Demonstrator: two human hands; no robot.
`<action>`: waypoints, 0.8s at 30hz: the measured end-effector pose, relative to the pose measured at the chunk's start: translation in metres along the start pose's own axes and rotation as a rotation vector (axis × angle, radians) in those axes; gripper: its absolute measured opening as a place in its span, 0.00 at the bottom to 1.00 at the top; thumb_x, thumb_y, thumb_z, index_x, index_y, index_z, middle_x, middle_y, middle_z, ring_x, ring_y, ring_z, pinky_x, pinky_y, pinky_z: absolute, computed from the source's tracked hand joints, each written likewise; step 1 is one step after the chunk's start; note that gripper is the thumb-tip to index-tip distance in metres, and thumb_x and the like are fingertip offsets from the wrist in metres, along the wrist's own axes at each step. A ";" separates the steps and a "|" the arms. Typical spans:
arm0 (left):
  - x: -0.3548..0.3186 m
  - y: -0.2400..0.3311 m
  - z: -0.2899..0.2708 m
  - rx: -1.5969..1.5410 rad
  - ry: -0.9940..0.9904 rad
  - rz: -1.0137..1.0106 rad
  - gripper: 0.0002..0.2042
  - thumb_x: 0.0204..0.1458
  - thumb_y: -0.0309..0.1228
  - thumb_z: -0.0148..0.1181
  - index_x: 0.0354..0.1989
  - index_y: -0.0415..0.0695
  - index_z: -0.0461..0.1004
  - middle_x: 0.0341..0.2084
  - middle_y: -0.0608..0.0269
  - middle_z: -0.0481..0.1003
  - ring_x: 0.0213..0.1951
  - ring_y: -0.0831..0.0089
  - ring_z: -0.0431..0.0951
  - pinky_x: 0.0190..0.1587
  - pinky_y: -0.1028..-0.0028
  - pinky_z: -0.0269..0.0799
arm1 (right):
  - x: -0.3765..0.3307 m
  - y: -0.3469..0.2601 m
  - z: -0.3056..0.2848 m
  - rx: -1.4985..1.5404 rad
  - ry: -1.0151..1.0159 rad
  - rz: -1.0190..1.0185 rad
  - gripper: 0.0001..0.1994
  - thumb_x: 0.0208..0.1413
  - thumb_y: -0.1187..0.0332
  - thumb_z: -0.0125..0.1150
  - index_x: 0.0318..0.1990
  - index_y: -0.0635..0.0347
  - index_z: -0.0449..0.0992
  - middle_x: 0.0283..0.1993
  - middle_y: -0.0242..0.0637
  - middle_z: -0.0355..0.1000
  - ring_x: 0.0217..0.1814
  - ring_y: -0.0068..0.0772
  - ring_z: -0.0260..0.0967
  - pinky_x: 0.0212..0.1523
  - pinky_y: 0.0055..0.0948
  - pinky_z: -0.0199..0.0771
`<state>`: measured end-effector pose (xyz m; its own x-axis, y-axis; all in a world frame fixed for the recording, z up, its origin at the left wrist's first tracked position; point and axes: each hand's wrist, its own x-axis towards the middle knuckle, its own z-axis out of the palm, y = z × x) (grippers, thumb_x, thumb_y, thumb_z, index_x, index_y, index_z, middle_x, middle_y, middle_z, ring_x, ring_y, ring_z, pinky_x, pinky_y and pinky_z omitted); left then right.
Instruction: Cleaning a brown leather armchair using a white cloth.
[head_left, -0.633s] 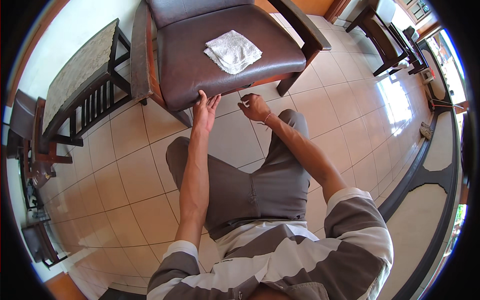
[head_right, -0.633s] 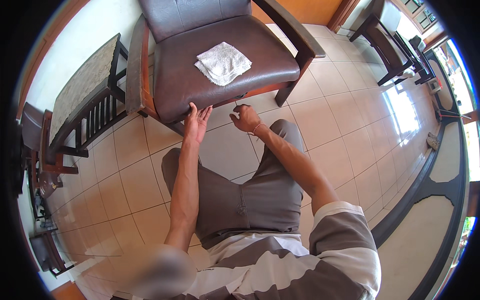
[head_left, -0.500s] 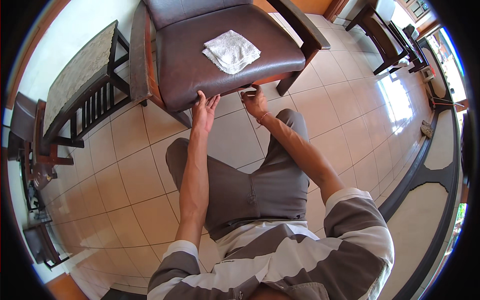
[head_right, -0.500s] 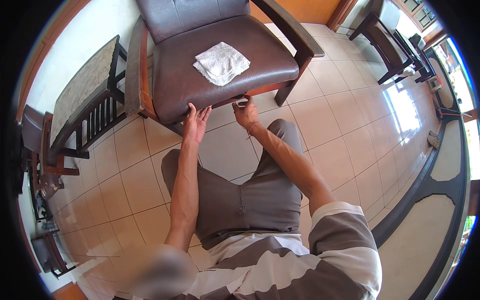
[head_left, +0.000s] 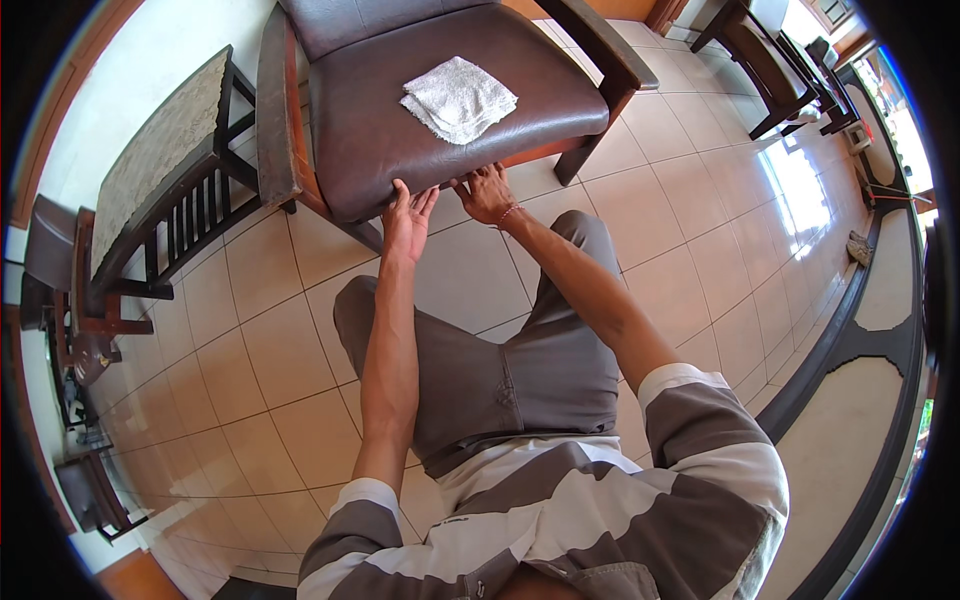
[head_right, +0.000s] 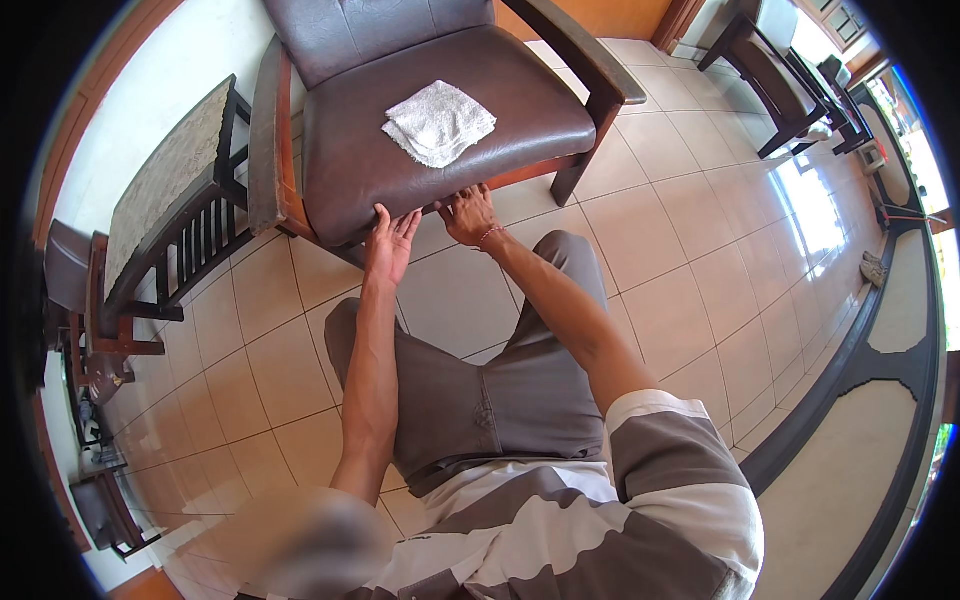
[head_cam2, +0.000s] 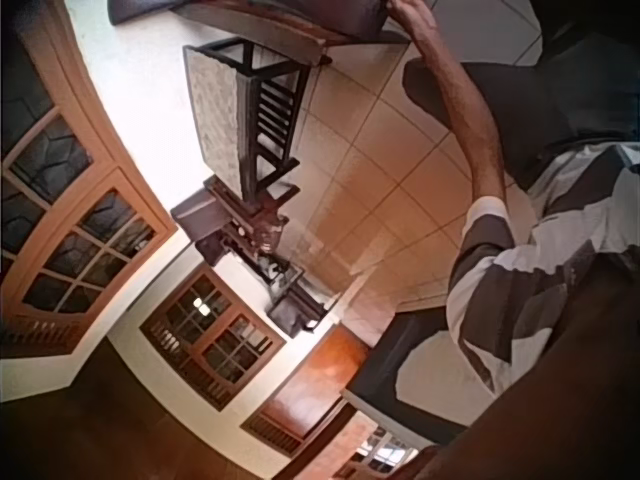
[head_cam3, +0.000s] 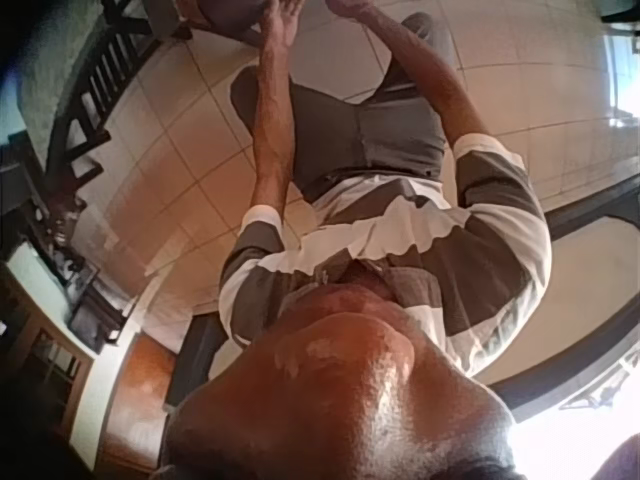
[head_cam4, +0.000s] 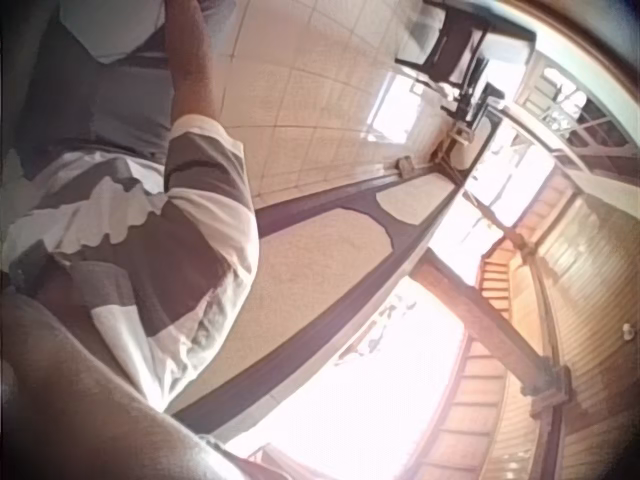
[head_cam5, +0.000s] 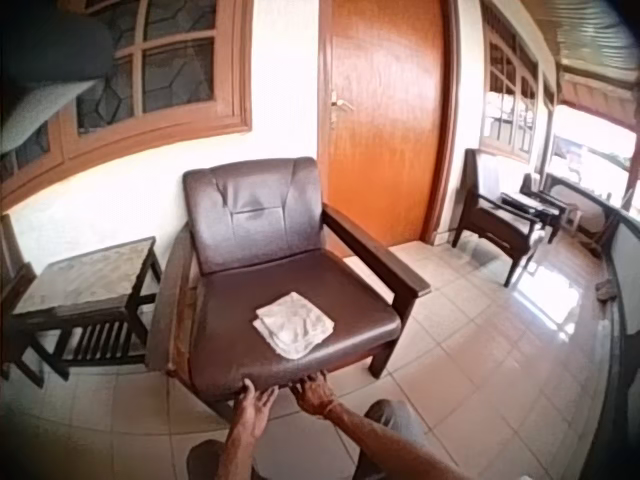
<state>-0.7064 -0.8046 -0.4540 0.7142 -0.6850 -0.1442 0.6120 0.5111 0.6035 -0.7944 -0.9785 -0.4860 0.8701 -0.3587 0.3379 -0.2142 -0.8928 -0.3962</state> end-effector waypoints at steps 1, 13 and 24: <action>0.000 -0.001 -0.001 -0.003 0.013 0.001 0.32 0.68 0.46 0.54 0.67 0.29 0.56 0.61 0.42 0.67 0.65 0.55 0.69 0.71 0.59 0.68 | -0.002 -0.001 -0.006 -0.041 -0.055 -0.020 0.17 0.63 0.58 0.59 0.50 0.61 0.81 0.64 0.49 0.70 0.71 0.51 0.62 0.72 0.47 0.59; -0.001 -0.009 -0.016 0.075 0.050 -0.019 0.32 0.70 0.48 0.50 0.65 0.26 0.58 0.62 0.40 0.67 0.67 0.55 0.67 0.73 0.59 0.66 | -0.030 -0.023 -0.064 0.227 -0.458 -0.004 0.20 0.63 0.58 0.61 0.25 0.65 0.81 0.23 0.55 0.76 0.32 0.61 0.77 0.39 0.51 0.78; -0.009 -0.006 -0.005 0.183 0.154 -0.114 0.32 0.70 0.48 0.48 0.65 0.26 0.56 0.57 0.36 0.73 0.57 0.51 0.79 0.64 0.61 0.75 | 0.059 -0.035 -0.117 -0.160 0.354 -0.112 0.22 0.62 0.53 0.63 0.58 0.54 0.75 0.74 0.48 0.60 0.75 0.54 0.56 0.66 0.45 0.65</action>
<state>-0.7151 -0.7989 -0.4603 0.6960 -0.6384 -0.3287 0.6298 0.3230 0.7064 -0.7872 -1.0005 -0.3526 0.6916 -0.3032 0.6555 -0.2169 -0.9529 -0.2119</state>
